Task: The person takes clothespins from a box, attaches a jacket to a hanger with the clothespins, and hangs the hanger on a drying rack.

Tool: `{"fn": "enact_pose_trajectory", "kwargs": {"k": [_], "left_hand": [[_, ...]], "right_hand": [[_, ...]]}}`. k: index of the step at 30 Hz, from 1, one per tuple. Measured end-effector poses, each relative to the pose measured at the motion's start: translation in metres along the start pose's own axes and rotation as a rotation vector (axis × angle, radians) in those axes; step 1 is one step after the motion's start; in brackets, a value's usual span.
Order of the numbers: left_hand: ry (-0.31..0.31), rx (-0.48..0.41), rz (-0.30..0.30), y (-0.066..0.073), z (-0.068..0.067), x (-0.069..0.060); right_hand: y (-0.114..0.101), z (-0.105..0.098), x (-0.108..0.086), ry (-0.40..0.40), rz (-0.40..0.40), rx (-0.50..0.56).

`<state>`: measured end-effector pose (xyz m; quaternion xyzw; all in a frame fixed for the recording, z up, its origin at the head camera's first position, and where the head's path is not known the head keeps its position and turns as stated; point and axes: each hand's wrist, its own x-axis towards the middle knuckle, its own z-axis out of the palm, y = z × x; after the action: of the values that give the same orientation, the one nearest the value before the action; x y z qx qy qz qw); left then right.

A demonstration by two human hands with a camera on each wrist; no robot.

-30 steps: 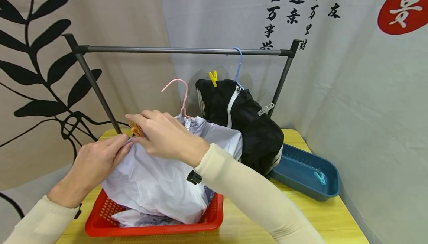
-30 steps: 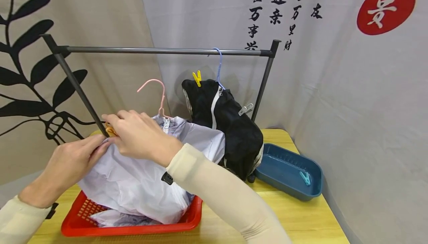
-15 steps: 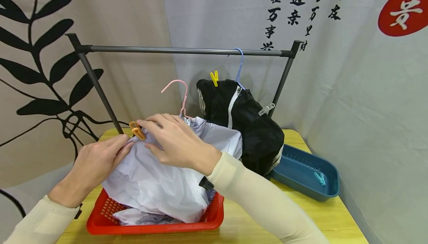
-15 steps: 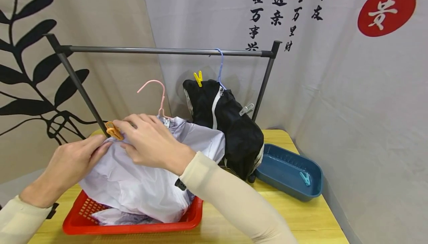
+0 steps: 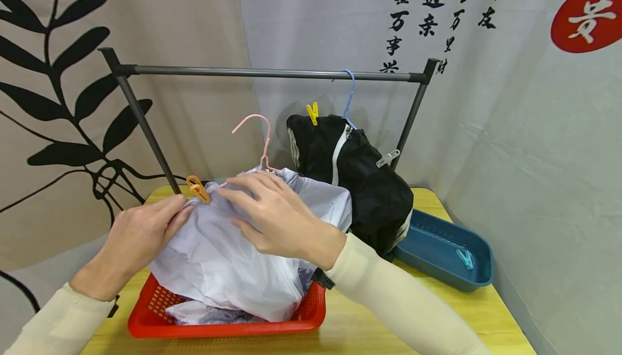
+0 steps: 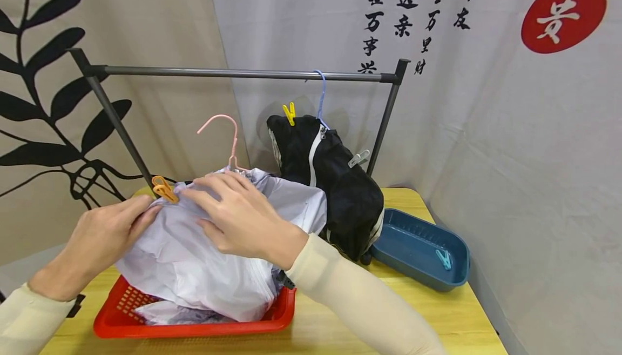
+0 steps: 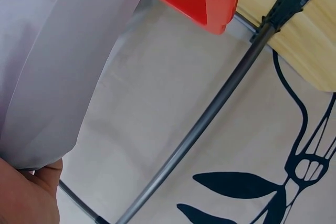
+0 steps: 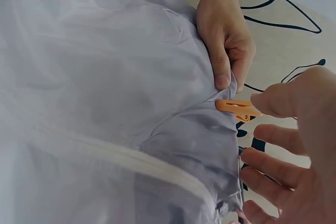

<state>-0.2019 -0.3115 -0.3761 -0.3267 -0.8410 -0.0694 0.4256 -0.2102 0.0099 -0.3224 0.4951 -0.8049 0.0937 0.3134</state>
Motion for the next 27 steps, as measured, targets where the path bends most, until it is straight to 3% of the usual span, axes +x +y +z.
{"fn": "enact_pose_trajectory", "kwargs": {"k": [14,27], "left_hand": [[0.005,0.002,-0.004,0.0,-0.002,0.0],[0.006,0.015,0.007,0.0,-0.004,-0.003]], "right_hand": [[0.01,0.001,-0.047,0.022,0.022,0.082],[0.023,-0.01,-0.093,0.017,0.136,0.13]]}}
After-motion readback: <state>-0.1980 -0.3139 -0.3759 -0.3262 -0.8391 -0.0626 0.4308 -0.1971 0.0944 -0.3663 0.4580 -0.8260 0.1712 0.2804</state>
